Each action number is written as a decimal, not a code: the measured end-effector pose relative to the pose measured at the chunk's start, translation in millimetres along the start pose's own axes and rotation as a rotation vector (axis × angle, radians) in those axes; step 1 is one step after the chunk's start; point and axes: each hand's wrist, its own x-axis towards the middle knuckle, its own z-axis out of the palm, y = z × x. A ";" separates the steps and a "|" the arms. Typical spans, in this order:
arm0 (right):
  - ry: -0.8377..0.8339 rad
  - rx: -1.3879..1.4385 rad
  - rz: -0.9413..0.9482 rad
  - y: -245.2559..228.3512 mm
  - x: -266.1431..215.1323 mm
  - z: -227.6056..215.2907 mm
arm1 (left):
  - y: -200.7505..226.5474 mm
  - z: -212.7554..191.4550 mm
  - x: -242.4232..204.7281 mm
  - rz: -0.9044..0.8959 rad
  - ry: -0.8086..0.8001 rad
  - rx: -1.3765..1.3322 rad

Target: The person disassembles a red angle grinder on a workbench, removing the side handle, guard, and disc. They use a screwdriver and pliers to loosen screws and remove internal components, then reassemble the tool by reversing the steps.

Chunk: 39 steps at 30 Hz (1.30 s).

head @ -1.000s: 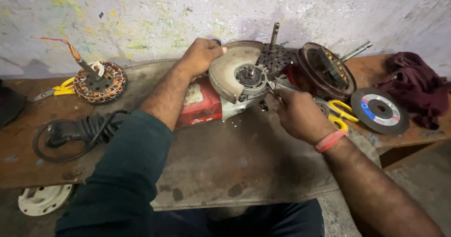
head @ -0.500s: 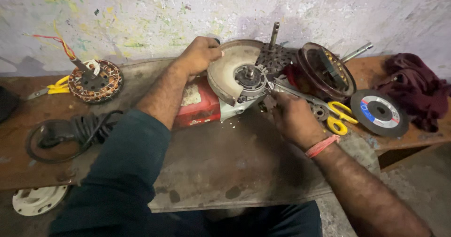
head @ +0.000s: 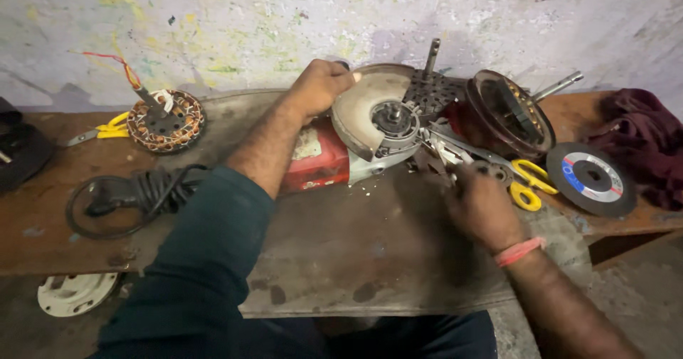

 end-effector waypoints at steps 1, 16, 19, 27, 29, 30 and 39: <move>-0.013 -0.035 -0.005 -2.6 -3.3 0.7 | -3.3 0.1 2.0 0.002 0.010 -0.023; 0.018 0.132 -0.409 -192.5 180.6 -8.9 | -1.2 -54.2 1.0 0.003 1.001 -0.817; -0.137 -0.138 -0.379 -179.0 180.4 50.6 | -4.1 -57.8 5.0 0.002 1.077 -0.888; -0.241 0.235 -0.165 -83.5 218.6 27.6 | -9.2 -41.8 6.9 0.131 0.809 -0.500; -0.314 0.132 -0.249 -64.6 220.8 11.3 | -0.8 -32.1 16.3 0.094 0.741 -0.419; -0.241 0.104 -0.439 -61.9 218.6 11.4 | 0.1 -30.7 15.3 0.069 0.714 -0.375; -0.358 -0.357 0.104 -47.3 220.7 -9.8 | 14.2 -28.7 0.2 0.013 0.758 -0.069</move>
